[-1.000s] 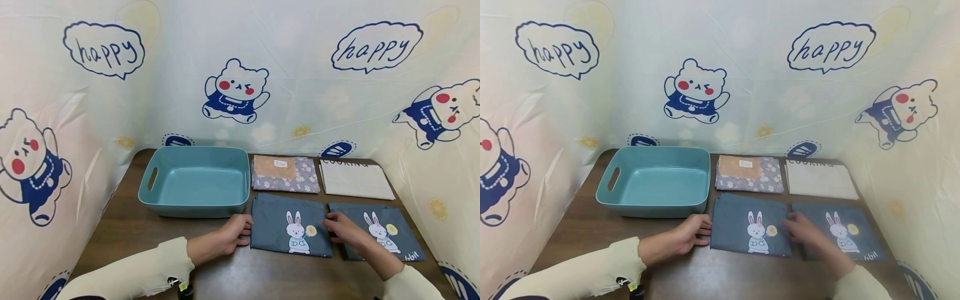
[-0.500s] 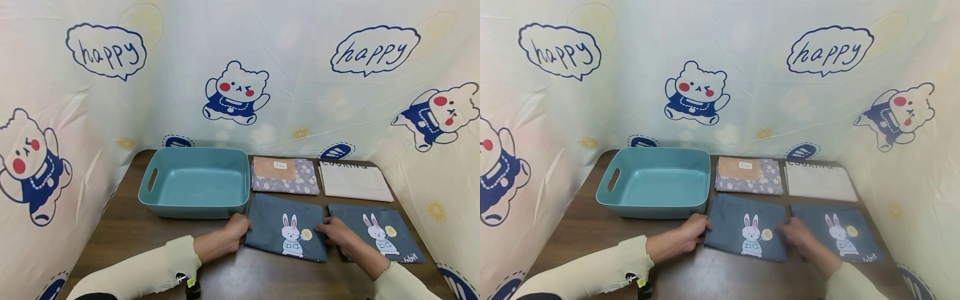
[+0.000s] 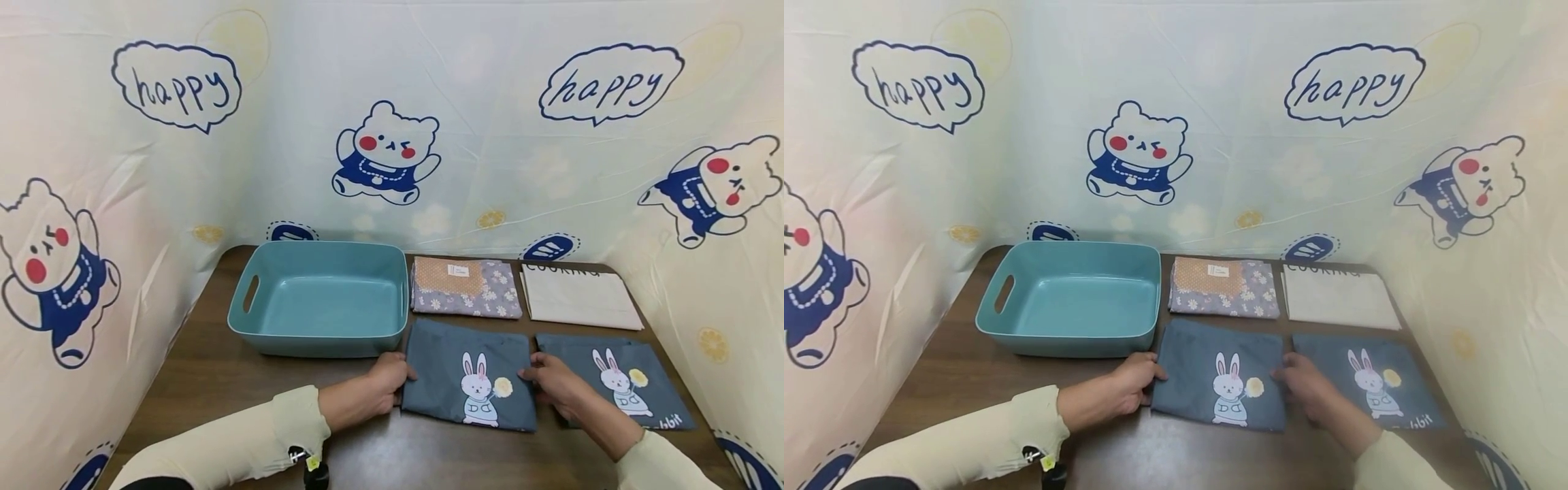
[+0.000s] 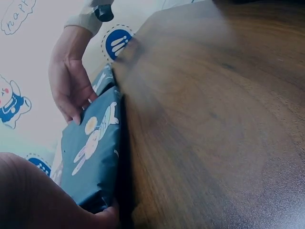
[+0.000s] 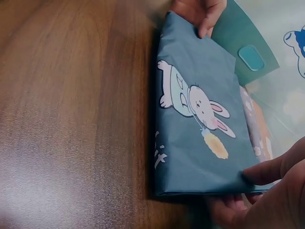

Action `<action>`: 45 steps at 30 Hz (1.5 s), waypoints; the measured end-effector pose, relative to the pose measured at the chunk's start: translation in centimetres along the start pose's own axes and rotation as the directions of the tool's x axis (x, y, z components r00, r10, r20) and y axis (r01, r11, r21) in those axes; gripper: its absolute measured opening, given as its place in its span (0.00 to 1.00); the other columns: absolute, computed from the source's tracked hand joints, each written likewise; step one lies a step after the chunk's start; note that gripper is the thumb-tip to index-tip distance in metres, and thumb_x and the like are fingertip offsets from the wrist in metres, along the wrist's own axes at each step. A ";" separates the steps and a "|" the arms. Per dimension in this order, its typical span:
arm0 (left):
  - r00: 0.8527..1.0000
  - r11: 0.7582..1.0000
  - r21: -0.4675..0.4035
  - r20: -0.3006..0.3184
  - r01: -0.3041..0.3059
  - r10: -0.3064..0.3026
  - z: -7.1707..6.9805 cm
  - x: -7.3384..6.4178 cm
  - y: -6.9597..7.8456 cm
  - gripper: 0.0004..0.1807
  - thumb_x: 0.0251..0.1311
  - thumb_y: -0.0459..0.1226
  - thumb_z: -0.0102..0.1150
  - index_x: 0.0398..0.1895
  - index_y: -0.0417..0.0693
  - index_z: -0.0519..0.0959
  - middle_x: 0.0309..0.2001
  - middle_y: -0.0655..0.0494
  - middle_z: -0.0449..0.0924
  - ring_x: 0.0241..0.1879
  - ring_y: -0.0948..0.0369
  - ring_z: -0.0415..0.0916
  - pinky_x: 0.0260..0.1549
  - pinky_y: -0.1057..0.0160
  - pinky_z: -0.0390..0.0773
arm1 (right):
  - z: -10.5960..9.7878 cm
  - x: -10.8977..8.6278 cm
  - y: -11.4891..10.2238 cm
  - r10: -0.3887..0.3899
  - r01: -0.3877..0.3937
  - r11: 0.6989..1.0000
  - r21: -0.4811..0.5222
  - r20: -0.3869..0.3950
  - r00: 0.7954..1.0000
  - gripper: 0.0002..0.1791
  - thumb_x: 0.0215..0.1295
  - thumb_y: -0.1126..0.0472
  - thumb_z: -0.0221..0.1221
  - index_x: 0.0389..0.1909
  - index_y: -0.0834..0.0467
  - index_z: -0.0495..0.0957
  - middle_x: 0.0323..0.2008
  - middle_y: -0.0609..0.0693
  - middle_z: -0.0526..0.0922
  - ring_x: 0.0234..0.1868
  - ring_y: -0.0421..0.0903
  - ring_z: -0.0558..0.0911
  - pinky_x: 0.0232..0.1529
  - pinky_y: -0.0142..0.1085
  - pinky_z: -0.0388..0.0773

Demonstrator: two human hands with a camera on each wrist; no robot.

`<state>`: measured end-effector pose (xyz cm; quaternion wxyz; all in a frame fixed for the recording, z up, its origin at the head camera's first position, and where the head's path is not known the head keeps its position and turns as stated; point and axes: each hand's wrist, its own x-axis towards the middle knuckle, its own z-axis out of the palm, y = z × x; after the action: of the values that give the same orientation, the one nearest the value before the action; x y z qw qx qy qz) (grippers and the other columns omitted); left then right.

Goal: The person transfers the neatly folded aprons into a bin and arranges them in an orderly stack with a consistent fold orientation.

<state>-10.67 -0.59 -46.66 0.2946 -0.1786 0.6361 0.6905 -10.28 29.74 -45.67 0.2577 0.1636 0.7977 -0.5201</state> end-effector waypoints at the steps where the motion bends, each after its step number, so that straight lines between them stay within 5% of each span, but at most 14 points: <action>1: 1.000 1.000 -0.005 0.004 0.002 -0.002 0.0 0.1 0.0 0.38 0.63 0.23 0.49 0.77 0.31 0.53 0.64 0.31 0.68 0.53 0.44 0.79 0.51 0.46 0.83 | -0.1 0.0 0.0 -0.006 0.006 1.000 0.000 0.000 1.000 0.29 0.76 0.65 0.50 0.68 0.76 0.52 0.61 0.72 0.60 0.60 0.65 0.67 0.55 0.57 0.77; 8: 0.999 1.000 -0.026 0.030 0.014 -0.013 0.1 0.2 -0.1 0.33 0.66 0.24 0.50 0.74 0.27 0.55 0.62 0.32 0.68 0.55 0.43 0.78 0.53 0.42 0.82 | -0.5 0.0 0.4 -0.025 0.025 1.000 -0.007 0.007 1.000 0.32 0.76 0.64 0.51 0.70 0.78 0.52 0.66 0.75 0.60 0.67 0.68 0.63 0.66 0.66 0.67; 19: 0.994 0.998 -0.065 0.106 -0.005 0.012 1.0 -0.1 0.6 0.40 0.65 0.23 0.51 0.78 0.27 0.47 0.69 0.30 0.64 0.59 0.43 0.77 0.54 0.42 0.82 | -2.5 -0.3 0.9 0.011 -0.012 0.999 0.034 0.032 0.999 0.36 0.79 0.61 0.50 0.75 0.77 0.45 0.73 0.77 0.50 0.72 0.70 0.59 0.68 0.64 0.67; 29: 0.987 0.998 -0.053 0.158 -0.027 0.035 1.3 -0.2 0.6 0.31 0.67 0.23 0.51 0.73 0.29 0.60 0.61 0.35 0.76 0.55 0.47 0.80 0.51 0.43 0.83 | -3.9 -0.3 1.0 0.012 -0.014 1.000 0.025 0.065 0.998 0.41 0.79 0.58 0.52 0.75 0.78 0.41 0.75 0.78 0.45 0.75 0.72 0.54 0.69 0.64 0.67; 37: 0.988 1.000 -0.023 0.154 -0.015 0.018 1.1 -0.8 1.3 0.38 0.68 0.26 0.55 0.78 0.29 0.53 0.61 0.33 0.74 0.56 0.46 0.79 0.53 0.42 0.82 | -4.5 -0.9 0.0 0.018 -0.020 0.999 0.027 0.072 0.997 0.37 0.79 0.57 0.52 0.73 0.76 0.46 0.71 0.73 0.52 0.71 0.67 0.60 0.68 0.64 0.68; 45: 0.991 0.998 0.058 0.137 -0.008 0.000 0.7 -1.1 2.3 0.29 0.68 0.31 0.60 0.69 0.32 0.67 0.52 0.43 0.79 0.49 0.52 0.78 0.53 0.45 0.81 | -4.9 -1.1 -0.6 0.000 0.000 1.000 0.003 0.052 0.999 0.28 0.78 0.54 0.54 0.64 0.71 0.57 0.55 0.59 0.66 0.56 0.52 0.71 0.55 0.46 0.77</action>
<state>-11.16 -0.15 -44.08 0.3412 -0.1205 0.6348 0.6827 -10.91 33.99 -42.99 0.2784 0.1504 0.7899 -0.5253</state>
